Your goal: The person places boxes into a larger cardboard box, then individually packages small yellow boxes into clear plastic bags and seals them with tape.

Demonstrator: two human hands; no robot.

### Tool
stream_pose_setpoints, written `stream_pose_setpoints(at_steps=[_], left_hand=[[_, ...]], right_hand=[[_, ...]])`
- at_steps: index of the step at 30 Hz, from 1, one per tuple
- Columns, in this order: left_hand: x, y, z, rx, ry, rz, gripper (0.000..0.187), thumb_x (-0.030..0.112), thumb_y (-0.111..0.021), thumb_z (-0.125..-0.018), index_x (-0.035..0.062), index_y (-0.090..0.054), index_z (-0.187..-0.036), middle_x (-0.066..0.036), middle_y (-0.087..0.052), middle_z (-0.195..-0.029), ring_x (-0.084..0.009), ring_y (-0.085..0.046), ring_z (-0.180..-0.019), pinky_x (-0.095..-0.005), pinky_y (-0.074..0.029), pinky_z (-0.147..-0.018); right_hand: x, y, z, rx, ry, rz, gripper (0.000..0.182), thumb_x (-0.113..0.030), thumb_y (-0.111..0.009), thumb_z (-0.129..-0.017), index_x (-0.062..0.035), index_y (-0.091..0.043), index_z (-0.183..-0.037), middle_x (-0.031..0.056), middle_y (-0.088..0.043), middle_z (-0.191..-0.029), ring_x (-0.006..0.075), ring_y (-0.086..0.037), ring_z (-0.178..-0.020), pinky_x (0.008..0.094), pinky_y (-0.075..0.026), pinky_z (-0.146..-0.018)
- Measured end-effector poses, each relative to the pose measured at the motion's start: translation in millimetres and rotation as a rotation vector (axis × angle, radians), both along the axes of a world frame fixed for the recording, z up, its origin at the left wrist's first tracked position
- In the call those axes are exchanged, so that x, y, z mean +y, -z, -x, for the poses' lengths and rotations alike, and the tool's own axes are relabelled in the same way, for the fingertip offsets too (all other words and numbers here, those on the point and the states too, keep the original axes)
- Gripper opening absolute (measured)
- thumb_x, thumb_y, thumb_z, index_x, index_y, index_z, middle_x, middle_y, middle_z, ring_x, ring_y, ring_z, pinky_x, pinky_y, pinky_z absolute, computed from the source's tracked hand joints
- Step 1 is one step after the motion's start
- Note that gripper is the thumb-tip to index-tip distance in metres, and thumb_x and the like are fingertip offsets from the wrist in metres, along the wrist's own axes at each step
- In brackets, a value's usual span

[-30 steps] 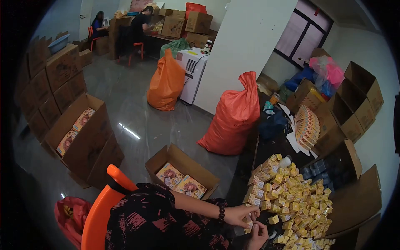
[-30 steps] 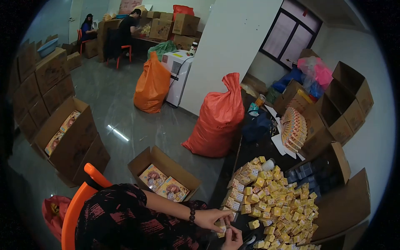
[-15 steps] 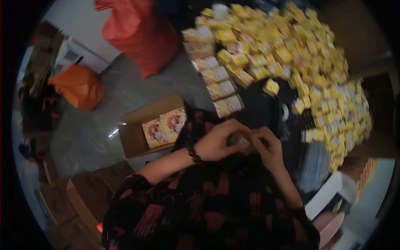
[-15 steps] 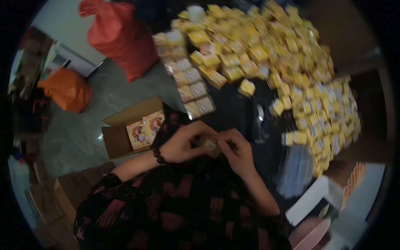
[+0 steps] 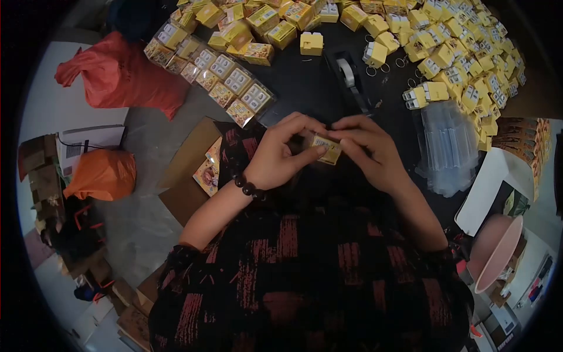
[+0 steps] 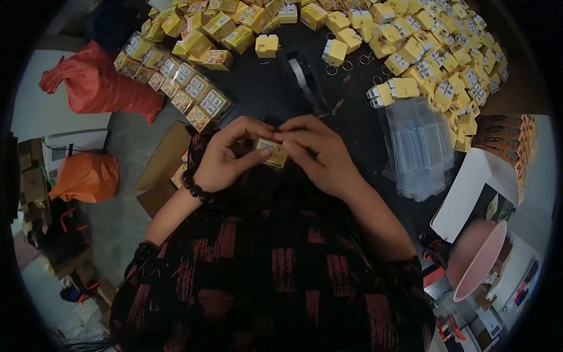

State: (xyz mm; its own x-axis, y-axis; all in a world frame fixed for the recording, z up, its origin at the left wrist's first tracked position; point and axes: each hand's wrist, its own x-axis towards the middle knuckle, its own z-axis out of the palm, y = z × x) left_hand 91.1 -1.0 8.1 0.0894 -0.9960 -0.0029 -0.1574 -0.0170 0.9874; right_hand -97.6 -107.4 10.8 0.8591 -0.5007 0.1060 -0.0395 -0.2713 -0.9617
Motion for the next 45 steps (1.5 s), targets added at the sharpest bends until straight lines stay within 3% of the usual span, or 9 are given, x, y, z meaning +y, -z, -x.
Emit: stream_pose_setpoints(at_steps=[3,6,11,14,18,24,31,33,45], left_hand=[[-23,3,8,-0.079,0.027,0.005,0.024,0.005,-0.07,-0.079,0.005,-0.06,-0.1,-0.01,-0.059,-0.113,-0.0226,-0.059,-0.099,-0.0297,-0.046,-0.079],[-37,13,18,-0.204,0.095,0.07,0.02,0.007,-0.067,-0.081,0.006,-0.057,-0.099,-0.014,-0.054,-0.128,-0.0269,-0.06,-0.104,-0.0308,-0.046,-0.081],[-42,12,27,-0.39,0.154,0.001,0.022,0.005,-0.064,-0.082,0.0063,-0.053,-0.101,-0.008,-0.047,-0.141,-0.0127,-0.054,-0.067,-0.0253,-0.045,-0.059],[-42,2,30,-0.41,0.172,-0.132,0.022,0.009,-0.064,-0.079,0.005,-0.052,-0.097,-0.011,-0.049,-0.137,-0.0357,-0.058,-0.1,-0.0391,-0.047,-0.082],[-40,4,34,-0.474,0.166,-0.102,0.023,0.009,-0.064,-0.079,0.0048,-0.052,-0.098,-0.009,-0.05,-0.137,-0.0356,-0.058,-0.097,-0.0397,-0.047,-0.083],[-41,4,37,-0.499,0.166,-0.156,0.03,0.009,-0.064,-0.078,0.0037,-0.053,-0.105,-0.011,-0.052,-0.133,-0.0345,-0.058,-0.096,-0.0397,-0.046,-0.083],[-32,10,40,-0.423,0.062,-0.086,0.028,0.009,-0.064,-0.078,0.0028,-0.055,-0.104,-0.011,-0.058,-0.119,-0.034,-0.058,-0.095,-0.0379,-0.048,-0.079],[-24,7,44,-0.362,-0.012,-0.094,0.026,0.008,-0.064,-0.078,0.003,-0.055,-0.102,-0.012,-0.058,-0.118,-0.0341,-0.058,-0.095,-0.0373,-0.048,-0.078],[4,-29,56,-0.864,0.034,0.393,0.023,0.003,-0.068,-0.077,0.0043,-0.058,-0.097,-0.01,-0.057,-0.119,-0.0308,-0.055,-0.103,-0.0366,-0.049,-0.081]], right_hand=[[-17,6,14,0.144,0.646,0.015,0.012,-0.01,-0.059,-0.091,-0.0022,-0.065,-0.098,0.0018,-0.059,-0.091,0.0087,-0.055,-0.079,0.0228,-0.044,-0.069],[-43,26,19,0.259,0.515,-0.231,0.012,-0.015,-0.063,-0.089,-0.0061,-0.066,-0.096,-0.0021,-0.058,-0.082,0.0061,-0.052,-0.074,0.0204,-0.041,-0.065],[-66,28,16,0.34,0.298,-0.63,0.012,-0.019,-0.066,-0.087,-0.0102,-0.066,-0.095,-0.0043,-0.058,-0.081,0.0041,-0.049,-0.071,0.021,-0.04,-0.063],[-58,35,20,0.208,0.306,-0.847,0.011,-0.018,-0.066,-0.087,-0.0101,-0.065,-0.094,-0.0043,-0.059,-0.083,0.0044,-0.049,-0.072,0.0233,-0.042,-0.066],[-44,16,24,-0.008,0.431,-1.104,0.01,-0.018,-0.065,-0.087,-0.0085,-0.064,-0.091,-0.0038,-0.058,-0.085,0.0072,-0.053,-0.075,0.0272,-0.046,-0.073],[-32,57,37,0.142,0.501,-0.37,0.01,-0.013,-0.066,-0.086,-0.0046,-0.063,-0.088,0.0007,-0.058,-0.086,0.0095,-0.056,-0.083,0.0249,-0.046,-0.076],[-15,82,36,0.11,0.615,-0.202,0.009,-0.011,-0.066,-0.085,-0.0037,-0.062,-0.088,0.0009,-0.059,-0.085,0.0088,-0.057,-0.085,0.0227,-0.045,-0.075],[1,60,42,-0.097,0.473,-0.792,0.008,-0.013,-0.064,-0.086,-0.0056,-0.064,-0.091,-0.0007,-0.06,-0.086,0.0087,-0.057,-0.086,0.0244,-0.044,-0.075],[30,18,40,-0.009,0.346,-1.306,0.019,-0.029,-0.069,-0.084,-0.0116,-0.064,-0.087,-0.0043,-0.058,-0.085,0.0074,-0.052,-0.084,0.03,-0.041,-0.074]])
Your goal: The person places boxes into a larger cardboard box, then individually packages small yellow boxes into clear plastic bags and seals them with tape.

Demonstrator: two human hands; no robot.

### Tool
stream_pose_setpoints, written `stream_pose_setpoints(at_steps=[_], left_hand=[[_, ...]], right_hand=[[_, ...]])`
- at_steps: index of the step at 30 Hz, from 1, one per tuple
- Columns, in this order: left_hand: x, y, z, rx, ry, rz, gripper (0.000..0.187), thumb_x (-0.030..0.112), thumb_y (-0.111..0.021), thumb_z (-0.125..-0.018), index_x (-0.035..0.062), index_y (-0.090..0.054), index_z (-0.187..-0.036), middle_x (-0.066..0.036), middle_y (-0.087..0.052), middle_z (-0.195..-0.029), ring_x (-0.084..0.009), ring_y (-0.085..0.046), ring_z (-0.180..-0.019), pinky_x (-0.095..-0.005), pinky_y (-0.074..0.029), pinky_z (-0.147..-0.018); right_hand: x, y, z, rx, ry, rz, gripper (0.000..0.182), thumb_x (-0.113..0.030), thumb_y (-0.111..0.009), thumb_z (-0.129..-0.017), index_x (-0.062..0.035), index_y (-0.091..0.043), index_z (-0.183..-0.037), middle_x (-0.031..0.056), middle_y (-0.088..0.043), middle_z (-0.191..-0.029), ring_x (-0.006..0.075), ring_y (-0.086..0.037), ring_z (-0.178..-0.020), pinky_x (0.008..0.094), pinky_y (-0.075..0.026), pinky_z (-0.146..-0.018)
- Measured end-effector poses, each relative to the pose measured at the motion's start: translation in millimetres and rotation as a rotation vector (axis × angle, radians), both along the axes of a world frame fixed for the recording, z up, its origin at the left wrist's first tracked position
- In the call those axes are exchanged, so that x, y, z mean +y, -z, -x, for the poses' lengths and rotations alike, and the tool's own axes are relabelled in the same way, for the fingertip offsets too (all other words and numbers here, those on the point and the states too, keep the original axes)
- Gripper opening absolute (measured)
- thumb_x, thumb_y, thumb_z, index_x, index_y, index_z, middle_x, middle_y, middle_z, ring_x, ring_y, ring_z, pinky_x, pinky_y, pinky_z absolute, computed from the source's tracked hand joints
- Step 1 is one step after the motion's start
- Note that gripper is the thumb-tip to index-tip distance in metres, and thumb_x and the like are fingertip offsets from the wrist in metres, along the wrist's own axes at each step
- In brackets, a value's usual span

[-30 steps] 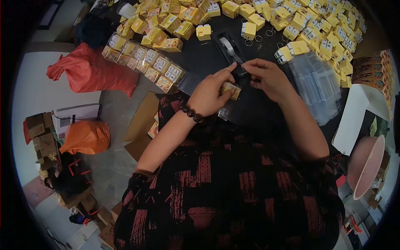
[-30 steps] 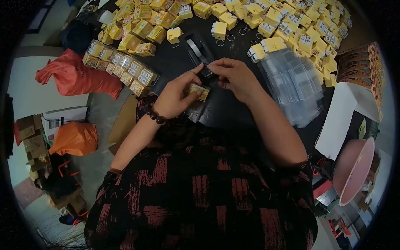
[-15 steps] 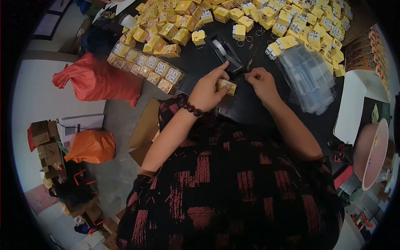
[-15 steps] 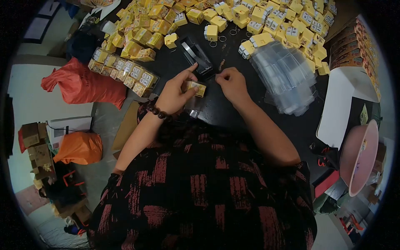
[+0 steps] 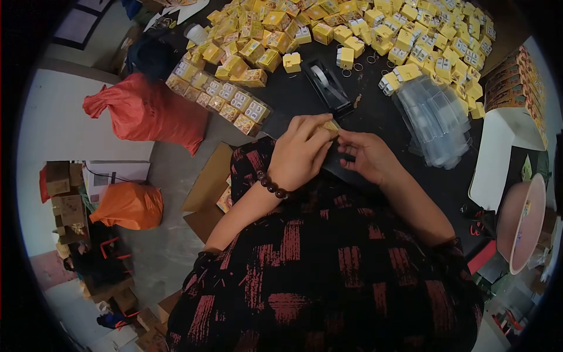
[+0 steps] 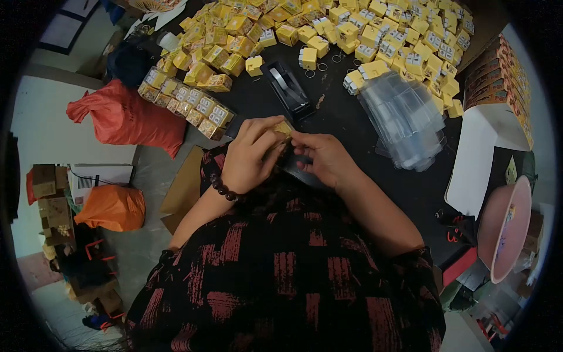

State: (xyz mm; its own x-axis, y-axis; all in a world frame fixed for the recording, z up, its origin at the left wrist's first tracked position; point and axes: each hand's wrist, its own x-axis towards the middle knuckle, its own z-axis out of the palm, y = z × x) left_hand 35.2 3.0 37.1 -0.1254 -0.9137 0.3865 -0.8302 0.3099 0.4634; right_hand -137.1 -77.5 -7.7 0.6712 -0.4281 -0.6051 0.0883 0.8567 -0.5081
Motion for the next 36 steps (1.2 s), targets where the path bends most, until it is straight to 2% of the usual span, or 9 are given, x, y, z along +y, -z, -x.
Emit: stream_pose_setpoints(at_steps=[4,6,14,20,24,28,30,32,36], left_hand=[[6,5,-3,0.174,-0.026,-0.048,0.023,0.001,-0.068,-0.076,0.0045,-0.058,-0.097,-0.011,-0.057,-0.118,-0.0309,-0.055,-0.102,-0.0346,-0.049,-0.081],[9,10,-3,0.3,-0.041,-0.073,0.021,0.001,-0.067,-0.077,0.0045,-0.057,-0.095,-0.011,-0.057,-0.118,-0.0297,-0.056,-0.101,-0.0339,-0.049,-0.081],[27,45,-26,1.457,-0.125,-0.415,0.025,-0.003,-0.062,-0.086,0.0049,-0.046,-0.103,-0.013,-0.053,-0.125,-0.0158,-0.056,-0.107,-0.0279,-0.047,-0.089],[65,57,-88,1.163,0.054,-0.815,0.044,-0.003,-0.067,-0.079,0.0065,-0.046,-0.116,-0.006,-0.054,-0.116,-0.0117,-0.051,-0.107,-0.0259,-0.045,-0.089],[92,50,-124,1.001,0.333,-1.145,0.061,-0.003,-0.068,-0.071,0.0035,-0.045,-0.127,0.0,-0.052,-0.096,-0.0089,-0.052,-0.091,-0.0227,-0.046,-0.076],[111,59,-126,0.985,0.362,-1.304,0.067,-0.002,-0.072,-0.066,0.0054,-0.038,-0.123,-0.002,-0.052,-0.099,-0.0078,-0.047,-0.083,-0.0204,-0.04,-0.074],[113,57,-123,1.036,0.37,-1.3,0.061,-0.006,-0.071,-0.066,0.0067,-0.034,-0.114,-0.003,-0.052,-0.098,-0.0091,-0.051,-0.084,-0.0226,-0.042,-0.078],[110,58,-115,1.34,0.172,-1.064,0.057,-0.009,-0.07,-0.066,0.0076,-0.033,-0.106,-0.004,-0.051,-0.096,-0.011,-0.053,-0.09,-0.0256,-0.044,-0.083],[68,35,-86,0.778,-0.214,-0.538,0.056,-0.007,-0.069,-0.069,0.0079,-0.033,-0.11,-0.015,-0.053,-0.121,-0.0197,-0.053,-0.112,-0.0332,-0.046,-0.091]], right_hand=[[7,2,-6,0.065,0.011,0.123,0.022,-0.03,-0.07,-0.085,-0.0087,-0.064,-0.081,-0.0037,-0.057,-0.08,0.0088,-0.051,-0.075,0.0275,-0.04,-0.068],[9,11,-10,0.201,-0.02,0.628,0.029,-0.03,-0.069,-0.086,-0.0049,-0.063,-0.073,-0.0002,-0.055,-0.073,0.0108,-0.048,-0.062,0.0264,-0.038,-0.058],[-38,-9,-24,0.293,0.05,1.443,0.033,-0.028,-0.074,-0.081,-0.0021,-0.058,-0.07,0.006,-0.051,-0.07,0.0135,-0.05,-0.056,0.0283,-0.04,-0.052],[-156,14,-57,0.752,-0.093,2.171,0.047,-0.02,-0.073,-0.076,-0.0066,-0.057,-0.118,0.0118,-0.057,-0.114,0.0329,-0.048,-0.111,0.0424,-0.04,-0.092],[-174,20,-70,0.924,-0.457,2.103,0.058,-0.014,-0.078,-0.068,-0.0066,-0.056,-0.121,0.0111,-0.055,-0.118,0.0325,-0.046,-0.115,0.045,-0.038,-0.096],[-170,6,-62,0.718,-0.232,2.089,0.048,-0.005,-0.075,-0.071,-0.0038,-0.058,-0.116,0.0114,-0.057,-0.114,0.0315,-0.051,-0.112,0.0394,-0.042,-0.095],[-160,-4,-50,0.424,0.018,1.646,0.048,-0.002,-0.073,-0.076,-0.0043,-0.056,-0.121,0.0086,-0.058,-0.114,0.0237,-0.055,-0.11,0.0337,-0.043,-0.094],[-140,-14,-39,0.137,0.048,1.284,0.048,-0.002,-0.069,-0.082,-0.003,-0.052,-0.126,0.0079,-0.056,-0.121,0.0174,-0.055,-0.11,0.0295,-0.044,-0.095],[-69,-51,-35,-0.193,0.068,1.004,0.045,-0.005,-0.063,-0.086,0.0013,-0.047,-0.128,0.0149,-0.055,-0.127,0.0205,-0.055,-0.115,0.0311,-0.042,-0.1]])
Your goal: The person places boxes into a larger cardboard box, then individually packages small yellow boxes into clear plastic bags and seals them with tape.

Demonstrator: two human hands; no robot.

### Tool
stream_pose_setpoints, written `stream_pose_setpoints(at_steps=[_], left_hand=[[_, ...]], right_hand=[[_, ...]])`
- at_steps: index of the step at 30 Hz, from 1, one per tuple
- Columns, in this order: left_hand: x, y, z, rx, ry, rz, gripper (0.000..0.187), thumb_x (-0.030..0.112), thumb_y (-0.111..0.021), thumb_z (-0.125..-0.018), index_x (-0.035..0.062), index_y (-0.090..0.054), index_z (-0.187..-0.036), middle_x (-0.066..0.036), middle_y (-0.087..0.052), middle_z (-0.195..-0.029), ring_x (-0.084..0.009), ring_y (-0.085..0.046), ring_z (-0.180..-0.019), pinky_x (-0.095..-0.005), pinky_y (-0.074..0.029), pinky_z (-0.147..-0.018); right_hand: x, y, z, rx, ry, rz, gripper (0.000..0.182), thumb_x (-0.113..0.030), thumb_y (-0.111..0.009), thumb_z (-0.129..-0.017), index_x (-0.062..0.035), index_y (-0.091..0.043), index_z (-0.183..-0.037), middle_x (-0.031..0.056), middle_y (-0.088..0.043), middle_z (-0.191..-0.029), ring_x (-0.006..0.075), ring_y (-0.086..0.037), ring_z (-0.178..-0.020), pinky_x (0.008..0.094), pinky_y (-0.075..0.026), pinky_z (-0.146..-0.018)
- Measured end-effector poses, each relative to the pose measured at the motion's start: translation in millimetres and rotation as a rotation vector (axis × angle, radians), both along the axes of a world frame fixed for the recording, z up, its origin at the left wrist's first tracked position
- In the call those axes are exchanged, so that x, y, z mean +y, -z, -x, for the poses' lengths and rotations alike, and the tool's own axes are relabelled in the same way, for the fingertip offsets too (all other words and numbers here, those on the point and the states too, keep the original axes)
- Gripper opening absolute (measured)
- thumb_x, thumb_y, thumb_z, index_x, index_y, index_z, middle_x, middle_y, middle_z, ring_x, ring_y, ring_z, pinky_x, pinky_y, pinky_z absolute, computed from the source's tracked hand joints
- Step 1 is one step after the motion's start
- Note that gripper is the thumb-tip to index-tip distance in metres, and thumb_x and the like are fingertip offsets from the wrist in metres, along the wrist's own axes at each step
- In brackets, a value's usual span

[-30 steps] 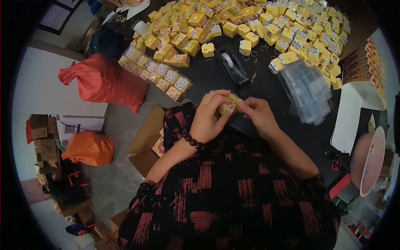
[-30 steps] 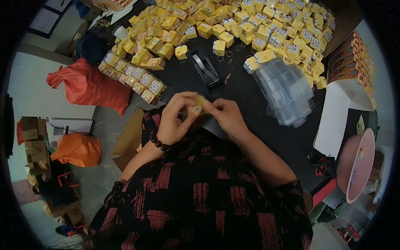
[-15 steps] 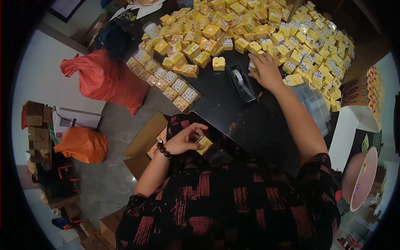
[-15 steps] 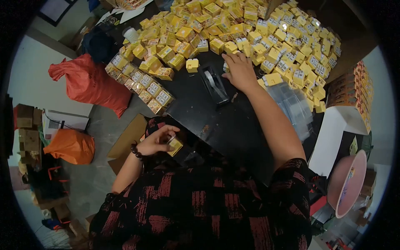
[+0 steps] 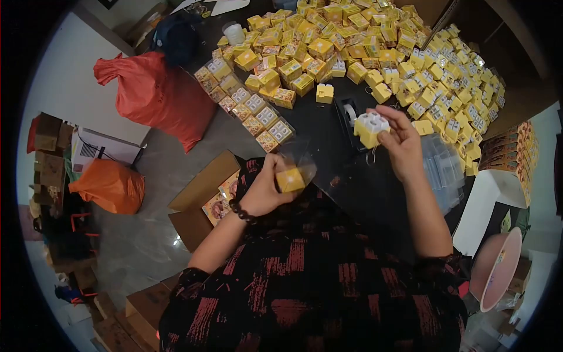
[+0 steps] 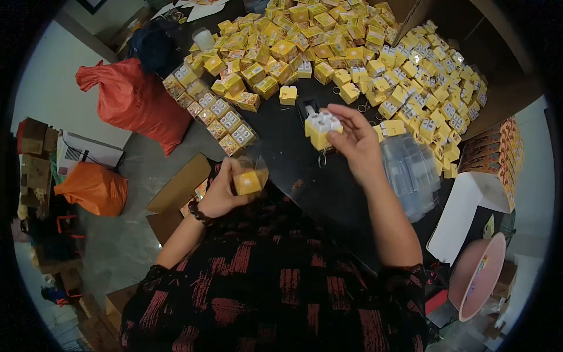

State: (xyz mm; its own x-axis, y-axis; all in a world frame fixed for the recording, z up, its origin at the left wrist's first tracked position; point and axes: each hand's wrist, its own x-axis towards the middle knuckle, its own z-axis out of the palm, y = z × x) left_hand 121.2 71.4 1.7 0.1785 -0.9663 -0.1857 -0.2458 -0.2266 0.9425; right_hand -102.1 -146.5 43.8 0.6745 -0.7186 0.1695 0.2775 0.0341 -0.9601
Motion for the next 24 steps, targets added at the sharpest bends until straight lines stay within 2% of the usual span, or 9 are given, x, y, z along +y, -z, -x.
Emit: stream_pose_setpoints(at_steps=[1,3,5,8,11,14,17,22,24], left_hand=[[-12,-8,11,0.005,-0.008,0.01,0.056,-0.007,-0.069,-0.069,0.0079,-0.033,-0.11,-0.015,-0.053,-0.121,-0.0197,-0.053,-0.112,-0.0332,-0.046,-0.091],[-34,-26,31,-0.135,-0.145,0.228,0.066,-0.001,-0.069,-0.069,0.0028,-0.033,-0.125,-0.015,-0.054,-0.104,-0.0263,-0.058,-0.1,-0.0336,-0.046,-0.088],[-43,-46,40,-0.13,-0.128,0.3,0.076,-0.003,-0.069,-0.068,0.0048,-0.034,-0.134,-0.017,-0.054,-0.111,-0.0326,-0.057,-0.105,-0.0366,-0.045,-0.092],[-42,-54,46,-0.248,-0.126,0.327,0.072,-0.004,-0.07,-0.066,0.005,-0.039,-0.131,-0.016,-0.053,-0.115,-0.033,-0.055,-0.11,-0.0365,-0.045,-0.093],[-37,-54,46,-0.362,-0.014,0.479,0.071,-0.003,-0.071,-0.065,0.0046,-0.042,-0.129,-0.015,-0.052,-0.117,-0.0331,-0.054,-0.111,-0.0364,-0.046,-0.093],[-29,-50,42,0.04,0.011,0.348,0.067,-0.002,-0.072,-0.069,0.0048,-0.043,-0.129,-0.013,-0.055,-0.119,-0.0253,-0.055,-0.113,-0.0343,-0.045,-0.095],[-21,-48,39,0.392,0.122,0.3,0.069,-0.001,-0.072,-0.073,0.0063,-0.039,-0.134,-0.009,-0.057,-0.117,-0.0167,-0.053,-0.114,-0.0318,-0.043,-0.096],[-16,-41,38,0.383,0.166,0.296,0.073,-0.003,-0.072,-0.071,0.0062,-0.038,-0.135,-0.008,-0.056,-0.119,-0.0164,-0.053,-0.114,-0.0311,-0.043,-0.096],[-10,-42,37,0.37,0.162,0.33,0.074,-0.003,-0.072,-0.07,0.0063,-0.038,-0.135,-0.008,-0.055,-0.119,-0.0163,-0.053,-0.114,-0.0307,-0.042,-0.096]], right_hand=[[15,-2,-1,-0.02,-0.017,0.003,0.047,-0.008,-0.063,-0.086,0.0018,-0.045,-0.129,0.0177,-0.054,-0.129,0.0216,-0.055,-0.116,0.0315,-0.041,-0.1],[42,-13,-2,-0.063,-0.052,-0.012,0.049,-0.008,-0.063,-0.086,0.0018,-0.044,-0.129,0.0179,-0.055,-0.128,0.0216,-0.055,-0.116,0.0327,-0.042,-0.1],[62,-23,-7,-0.093,-0.031,-0.029,0.047,-0.004,-0.064,-0.083,0.0032,-0.047,-0.126,0.0165,-0.054,-0.127,0.0218,-0.055,-0.115,0.0321,-0.043,-0.098],[76,-39,-9,0.255,0.147,0.724,0.032,-0.004,-0.073,-0.076,-0.0037,-0.064,-0.107,0.0143,-0.052,-0.116,0.0243,-0.057,-0.103,0.0328,-0.047,-0.088],[87,-34,-14,0.299,0.219,0.829,0.033,-0.008,-0.077,-0.072,-0.0071,-0.066,-0.104,0.012,-0.053,-0.114,0.0251,-0.055,-0.096,0.0344,-0.045,-0.082],[94,-36,-9,0.231,0.277,1.086,0.036,-0.012,-0.08,-0.068,-0.0107,-0.067,-0.102,0.0083,-0.055,-0.111,0.0242,-0.052,-0.092,0.0355,-0.042,-0.079],[93,-51,-15,0.288,0.095,1.346,0.038,-0.011,-0.08,-0.062,-0.0136,-0.067,-0.098,0.0001,-0.06,-0.098,0.0226,-0.052,-0.089,0.035,-0.039,-0.076],[95,-68,-22,0.273,0.018,1.451,0.023,-0.012,-0.079,-0.063,-0.0103,-0.068,-0.082,0.0002,-0.061,-0.083,0.0232,-0.052,-0.082,0.0331,-0.041,-0.075],[99,-62,-24,0.217,0.06,1.149,0.017,-0.008,-0.077,-0.065,-0.0095,-0.067,-0.078,0.0015,-0.059,-0.075,0.0233,-0.051,-0.08,0.0329,-0.042,-0.072]])
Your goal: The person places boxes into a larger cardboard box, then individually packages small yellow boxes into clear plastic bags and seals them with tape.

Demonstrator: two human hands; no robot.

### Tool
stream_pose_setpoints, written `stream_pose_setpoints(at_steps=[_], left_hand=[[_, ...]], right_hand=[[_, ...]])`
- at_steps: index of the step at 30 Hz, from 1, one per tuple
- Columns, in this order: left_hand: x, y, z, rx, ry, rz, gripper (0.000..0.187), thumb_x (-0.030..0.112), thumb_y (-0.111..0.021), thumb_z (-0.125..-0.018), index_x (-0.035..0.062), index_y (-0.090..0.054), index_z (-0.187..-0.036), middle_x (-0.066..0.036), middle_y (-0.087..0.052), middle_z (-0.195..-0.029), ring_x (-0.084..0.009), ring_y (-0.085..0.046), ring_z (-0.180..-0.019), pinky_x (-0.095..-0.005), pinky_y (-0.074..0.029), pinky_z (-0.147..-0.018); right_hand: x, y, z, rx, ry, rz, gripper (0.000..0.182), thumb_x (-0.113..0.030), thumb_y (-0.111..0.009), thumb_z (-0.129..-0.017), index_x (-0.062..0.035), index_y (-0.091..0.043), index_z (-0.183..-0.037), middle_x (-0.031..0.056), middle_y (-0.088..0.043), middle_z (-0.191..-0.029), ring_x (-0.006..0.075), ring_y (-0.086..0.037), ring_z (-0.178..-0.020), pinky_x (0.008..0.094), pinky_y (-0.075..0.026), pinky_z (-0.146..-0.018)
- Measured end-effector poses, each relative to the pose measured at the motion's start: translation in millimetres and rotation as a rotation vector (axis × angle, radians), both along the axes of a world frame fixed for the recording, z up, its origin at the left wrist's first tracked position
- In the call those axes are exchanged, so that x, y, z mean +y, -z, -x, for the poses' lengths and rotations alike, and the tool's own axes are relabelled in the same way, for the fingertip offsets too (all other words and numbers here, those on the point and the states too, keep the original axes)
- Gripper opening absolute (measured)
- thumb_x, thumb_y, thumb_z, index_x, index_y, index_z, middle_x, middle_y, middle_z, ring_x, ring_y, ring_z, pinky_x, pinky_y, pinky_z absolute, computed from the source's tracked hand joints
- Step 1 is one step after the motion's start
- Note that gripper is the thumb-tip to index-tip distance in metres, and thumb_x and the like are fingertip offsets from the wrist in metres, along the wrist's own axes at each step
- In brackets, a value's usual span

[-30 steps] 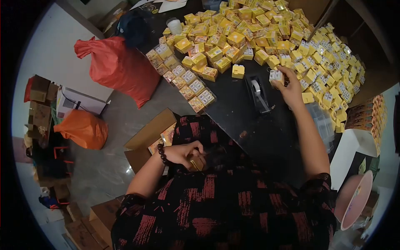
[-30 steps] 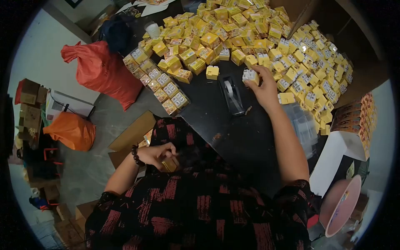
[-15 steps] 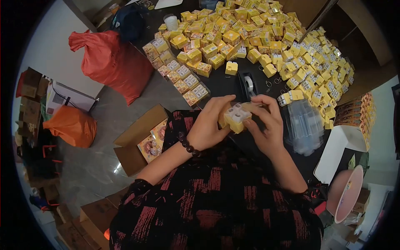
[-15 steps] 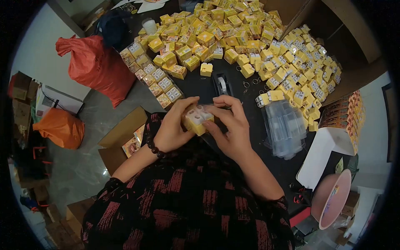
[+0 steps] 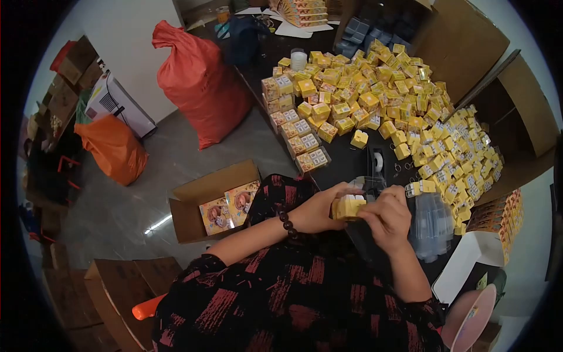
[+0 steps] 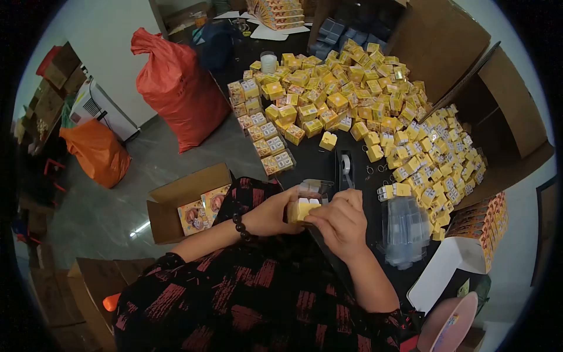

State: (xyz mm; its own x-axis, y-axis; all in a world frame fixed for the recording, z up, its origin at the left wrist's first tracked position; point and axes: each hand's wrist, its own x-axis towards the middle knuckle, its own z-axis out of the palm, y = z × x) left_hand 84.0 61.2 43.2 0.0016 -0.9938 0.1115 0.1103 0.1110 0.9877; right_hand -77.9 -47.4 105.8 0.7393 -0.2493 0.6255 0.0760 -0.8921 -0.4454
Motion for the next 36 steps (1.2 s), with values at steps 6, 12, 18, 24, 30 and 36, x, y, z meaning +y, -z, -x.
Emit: stream_pose_setpoints(at_steps=[6,12,18,24,30,36], left_hand=[[10,-5,2,0.071,0.061,0.012,0.074,0.003,-0.074,-0.073,0.0055,-0.034,-0.135,-0.008,-0.051,-0.123,-0.0163,-0.049,-0.117,-0.0316,-0.041,-0.098],[24,-12,3,0.677,0.167,-0.129,0.061,0.032,-0.053,-0.091,0.0069,-0.031,-0.142,-0.008,-0.049,-0.131,-0.0188,-0.05,-0.12,-0.0361,-0.04,-0.101],[20,6,1,0.718,0.149,-0.295,0.053,0.034,-0.049,-0.092,0.0035,-0.042,-0.135,-0.01,-0.055,-0.127,-0.0206,-0.056,-0.114,-0.0362,-0.042,-0.1],[22,-2,-3,0.828,0.124,-0.265,0.045,0.022,-0.056,-0.092,0.004,-0.043,-0.132,-0.007,-0.057,-0.119,-0.017,-0.057,-0.11,-0.033,-0.047,-0.093],[10,18,-9,0.56,0.059,-0.205,0.053,0.002,-0.066,-0.084,0.0016,-0.042,-0.13,-0.006,-0.058,-0.116,-0.0139,-0.056,-0.109,-0.0291,-0.047,-0.091],[-8,18,-15,0.328,0.079,-0.237,0.057,-0.001,-0.067,-0.082,-0.0002,-0.039,-0.133,-0.006,-0.057,-0.118,-0.0116,-0.055,-0.109,-0.0267,-0.045,-0.092]], right_hand=[[12,-5,-8,0.013,0.014,0.035,0.012,-0.009,-0.075,-0.069,-0.0071,-0.067,-0.078,0.0047,-0.06,-0.082,0.0258,-0.052,-0.086,0.0337,-0.042,-0.076],[27,18,-2,-0.147,0.003,-0.597,0.028,-0.018,-0.075,-0.077,-0.0031,-0.065,-0.099,0.0136,-0.048,-0.124,0.0235,-0.051,-0.104,0.0338,-0.039,-0.094],[20,24,-4,0.006,-0.12,-0.291,0.027,-0.015,-0.074,-0.078,-0.0019,-0.065,-0.099,0.0153,-0.051,-0.124,0.027,-0.053,-0.113,0.0392,-0.042,-0.096],[17,61,-18,-0.285,-0.162,-0.917,0.019,0.001,-0.074,-0.074,-0.0009,-0.057,-0.082,0.0176,-0.059,-0.114,0.0333,-0.058,-0.112,0.0427,-0.044,-0.098],[-8,30,-16,0.091,-0.212,-0.5,0.021,0.001,-0.075,-0.073,-0.0004,-0.057,-0.084,0.0134,-0.063,-0.103,0.0288,-0.062,-0.106,0.0367,-0.051,-0.088],[-12,49,-14,0.069,-0.049,-0.597,0.021,0.004,-0.068,-0.08,-0.0014,-0.067,-0.1,0.0123,-0.064,-0.098,0.0271,-0.064,-0.103,0.0301,-0.053,-0.083]])
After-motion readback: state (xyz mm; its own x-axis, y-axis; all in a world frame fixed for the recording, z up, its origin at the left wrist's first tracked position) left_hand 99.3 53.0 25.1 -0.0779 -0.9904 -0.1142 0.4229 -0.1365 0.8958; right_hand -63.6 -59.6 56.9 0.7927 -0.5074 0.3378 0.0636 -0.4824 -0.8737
